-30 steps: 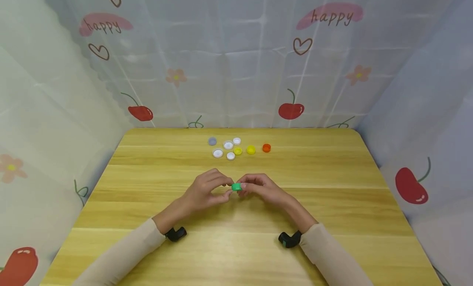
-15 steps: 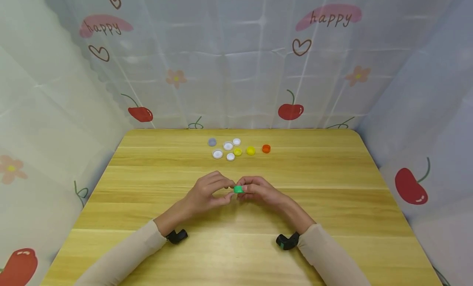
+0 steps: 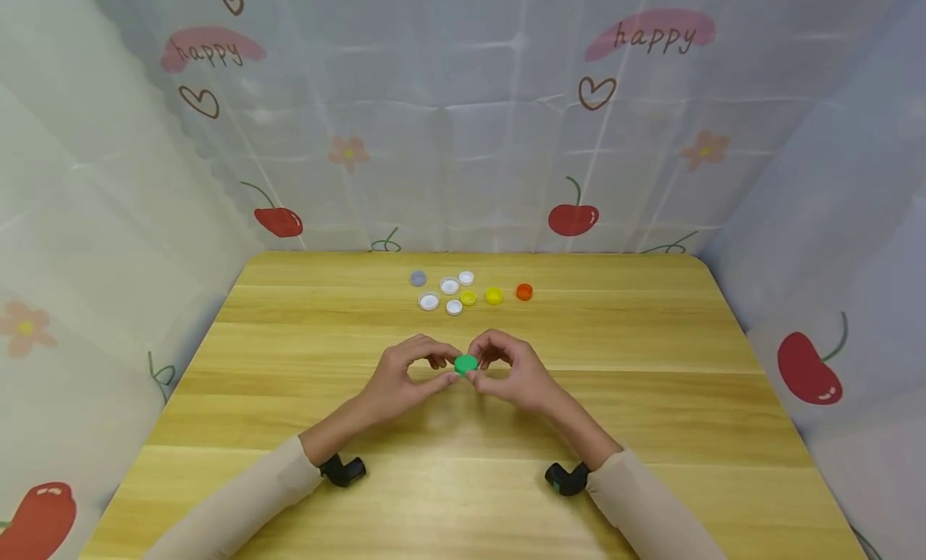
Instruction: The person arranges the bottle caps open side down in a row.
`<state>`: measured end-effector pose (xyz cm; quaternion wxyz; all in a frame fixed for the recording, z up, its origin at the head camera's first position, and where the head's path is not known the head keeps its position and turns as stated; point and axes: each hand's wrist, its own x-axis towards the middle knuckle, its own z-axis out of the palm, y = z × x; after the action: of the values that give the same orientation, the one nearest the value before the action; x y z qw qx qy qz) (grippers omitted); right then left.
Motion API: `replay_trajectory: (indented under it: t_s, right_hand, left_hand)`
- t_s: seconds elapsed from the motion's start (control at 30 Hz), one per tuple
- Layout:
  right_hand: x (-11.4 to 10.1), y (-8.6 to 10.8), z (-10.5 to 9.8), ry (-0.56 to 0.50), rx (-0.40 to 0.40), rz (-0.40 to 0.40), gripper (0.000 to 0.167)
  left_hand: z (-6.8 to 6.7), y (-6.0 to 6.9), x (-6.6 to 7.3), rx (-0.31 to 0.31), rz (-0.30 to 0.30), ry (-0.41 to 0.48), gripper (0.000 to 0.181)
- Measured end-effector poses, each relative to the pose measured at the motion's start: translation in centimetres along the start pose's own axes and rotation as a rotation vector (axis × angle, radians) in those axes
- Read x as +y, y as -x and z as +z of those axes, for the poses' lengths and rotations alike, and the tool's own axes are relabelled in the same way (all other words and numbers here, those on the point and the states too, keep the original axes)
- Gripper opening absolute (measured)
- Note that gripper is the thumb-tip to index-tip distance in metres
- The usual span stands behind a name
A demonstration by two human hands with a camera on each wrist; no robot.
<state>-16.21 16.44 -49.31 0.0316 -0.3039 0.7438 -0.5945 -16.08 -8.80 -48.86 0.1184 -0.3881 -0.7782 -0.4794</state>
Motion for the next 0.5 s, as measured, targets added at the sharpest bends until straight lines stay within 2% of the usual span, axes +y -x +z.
replay_trajectory:
  t_s: [0.13,0.3,0.5]
  right_hand:
    - [-0.26,0.09,0.12,0.093,0.048,-0.048,0.029]
    - [-0.24,0.16,0.25,0.147,0.056,-0.096,0.030]
    - [-0.11,0.15,0.53,0.165,0.036,-0.080,0.031]
  left_hand:
    - [-0.11,-0.05,0.05,-0.003,-0.027,0.009,0.022]
    - [-0.17,0.13,-0.10,-0.029,-0.047,-0.007,0.021]
    - [-0.46,0.55,-0.28,-0.073,-0.084,-0.019,0.020]
